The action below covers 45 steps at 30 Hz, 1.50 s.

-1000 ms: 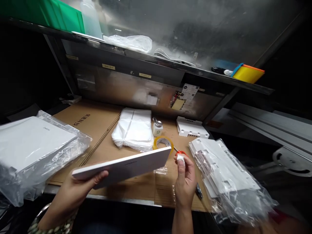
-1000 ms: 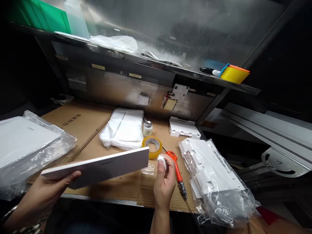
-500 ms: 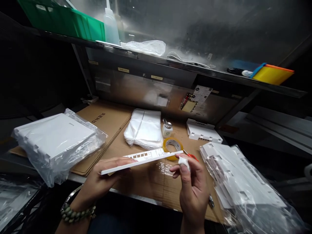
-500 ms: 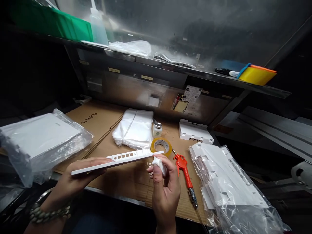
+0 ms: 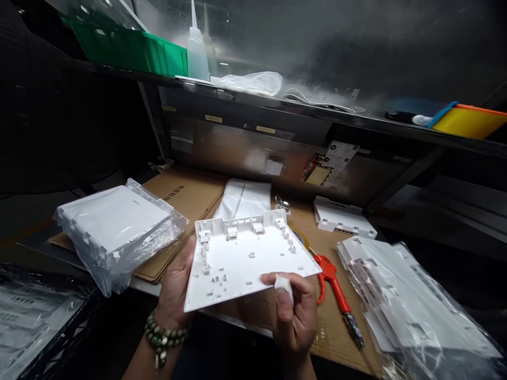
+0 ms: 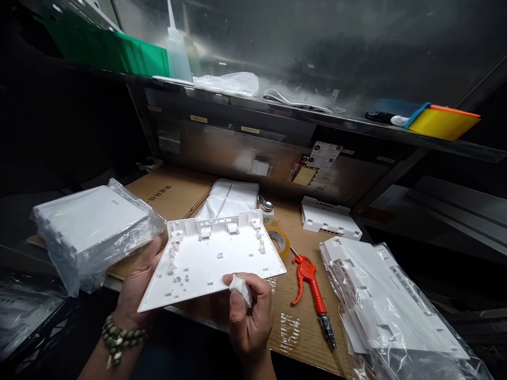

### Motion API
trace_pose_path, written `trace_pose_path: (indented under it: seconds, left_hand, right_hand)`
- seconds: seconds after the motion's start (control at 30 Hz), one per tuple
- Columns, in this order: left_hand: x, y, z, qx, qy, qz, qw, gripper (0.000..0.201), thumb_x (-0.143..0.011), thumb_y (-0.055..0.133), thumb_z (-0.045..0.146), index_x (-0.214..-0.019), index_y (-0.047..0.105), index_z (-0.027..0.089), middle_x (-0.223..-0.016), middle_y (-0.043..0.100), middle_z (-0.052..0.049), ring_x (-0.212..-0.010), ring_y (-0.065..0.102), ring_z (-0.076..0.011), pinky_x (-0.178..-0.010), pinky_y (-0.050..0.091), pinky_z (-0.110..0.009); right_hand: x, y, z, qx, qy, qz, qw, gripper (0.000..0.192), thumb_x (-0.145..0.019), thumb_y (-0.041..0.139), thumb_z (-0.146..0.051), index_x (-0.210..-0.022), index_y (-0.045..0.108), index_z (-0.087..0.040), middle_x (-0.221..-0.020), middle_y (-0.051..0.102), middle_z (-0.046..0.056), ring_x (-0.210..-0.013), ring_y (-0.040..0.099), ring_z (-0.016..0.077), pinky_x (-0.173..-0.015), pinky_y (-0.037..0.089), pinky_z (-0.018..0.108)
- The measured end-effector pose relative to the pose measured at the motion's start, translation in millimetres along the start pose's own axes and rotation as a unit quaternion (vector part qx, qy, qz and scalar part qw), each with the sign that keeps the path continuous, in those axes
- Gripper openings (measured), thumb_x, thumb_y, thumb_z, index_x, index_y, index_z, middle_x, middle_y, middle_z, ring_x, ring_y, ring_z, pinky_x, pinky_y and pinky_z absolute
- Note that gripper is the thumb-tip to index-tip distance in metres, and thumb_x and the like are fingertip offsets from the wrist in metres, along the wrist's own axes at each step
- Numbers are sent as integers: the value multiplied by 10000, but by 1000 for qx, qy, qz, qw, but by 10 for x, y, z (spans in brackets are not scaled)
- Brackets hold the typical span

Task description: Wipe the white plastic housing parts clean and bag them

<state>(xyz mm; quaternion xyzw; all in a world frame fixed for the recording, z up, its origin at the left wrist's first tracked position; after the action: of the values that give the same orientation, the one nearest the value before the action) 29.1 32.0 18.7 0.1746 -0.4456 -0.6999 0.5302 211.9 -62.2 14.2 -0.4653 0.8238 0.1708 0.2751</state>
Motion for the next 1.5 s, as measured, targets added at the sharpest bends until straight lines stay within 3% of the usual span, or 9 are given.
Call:
trace_pose_path:
  seconds: [0.07, 0.17, 0.27, 0.5, 0.83, 0.93, 1.1, 1.17, 1.5]
  left_hand:
    - [-24, 34, 18, 39, -74, 33, 996, 591, -1038, 458, 266, -1606, 360, 140, -1447, 635, -224, -1367, 573, -421, -1179, 419, -632]
    - [-49, 107, 56, 81, -87, 98, 988, 628, -1022, 445, 210, -1621, 292, 95, -1373, 677, -254, -1267, 654, -428, -1141, 457, -660]
    - [-44, 230, 45, 89, -43, 105, 990, 624, -1014, 482, 211, -1606, 326, 93, -1343, 698, -246, -1224, 683, -422, -1122, 481, -656]
    - [63, 447, 32, 31, 96, 68, 993, 663, -955, 612, 120, -1564, 433, 312, -1325, 735, -117, -1153, 734, -347, -1099, 528, -586]
    - [62, 372, 69, 26, 109, 74, 991, 706, -938, 594, 76, -1574, 413, 322, -1332, 734, -110, -1197, 712, -352, -1115, 505, -604]
    - [47, 216, 163, 58, 68, 29, 996, 720, -970, 474, 72, -1632, 285, 282, -1394, 693, -154, -1285, 651, -368, -1161, 439, -625]
    - [64, -95, 366, 183, 5, -138, 973, 636, -1047, 263, 223, -1669, 134, 258, -1548, 553, -140, -1451, 468, -338, -1242, 285, -602]
    - [83, -192, 418, 200, 11, -172, 964, 603, -1069, 215, 321, -1667, 159, 273, -1565, 527, -111, -1478, 422, -329, -1246, 266, -593]
    - [151, -447, 454, 69, -91, 14, 993, 683, -1001, 495, 509, -1620, 207, 480, -1466, 611, 73, -1463, 431, -316, -1199, 380, -543]
  right_hand:
    - [7, -7, 21, 3, 54, -53, 997, 159, -1039, 568, -322, -1172, 637, -271, -993, 772, 25, -860, 740, 162, -739, 590, 268]
    - [-29, 0, -49, 32, 103, -134, 985, 160, -1023, 594, -273, -1167, 665, -273, -1079, 742, 40, -860, 737, 156, -698, 599, 246]
    - [-60, 94, -262, 80, 28, -167, 982, 198, -967, 663, -197, -1146, 705, -269, -1094, 700, 51, -963, 720, 165, -698, 593, 210]
    - [76, 485, -479, 94, -69, -195, 974, 205, -931, 686, -157, -1133, 702, -191, -903, 672, 45, -743, 695, 141, -659, 588, 219]
    - [134, 535, -476, 112, -94, -193, 970, 173, -934, 690, -165, -1101, 724, -195, -936, 672, 60, -715, 689, 142, -647, 594, 240]
    - [24, 345, -313, 155, -46, -183, 970, 134, -949, 680, -191, -1065, 747, -199, -969, 645, 58, -691, 677, 120, -612, 587, 218]
    - [-248, -351, -10, 237, 5, -7, 972, 118, -960, 694, -235, -1042, 777, -249, -1051, 615, 59, -915, 674, 162, -724, 612, 238]
    - [-273, -464, 64, 241, 7, -5, 970, 131, -968, 685, -237, -1058, 777, -262, -1069, 609, 59, -939, 666, 166, -751, 615, 253]
    - [-132, -448, 221, 216, 6, -79, 973, 180, -989, 639, -222, -1118, 761, -252, -1100, 611, 70, -932, 690, 163, -715, 616, 250]
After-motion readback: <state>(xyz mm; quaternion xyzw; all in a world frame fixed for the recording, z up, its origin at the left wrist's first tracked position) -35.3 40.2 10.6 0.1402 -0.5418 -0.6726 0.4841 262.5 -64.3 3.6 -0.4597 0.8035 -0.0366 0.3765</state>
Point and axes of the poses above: each hand's wrist, its own x-axis away from the middle knuckle, its own y-axis out of the palm, z = x × y, the point moved 3 cm from there along -x, towards the middle knuckle
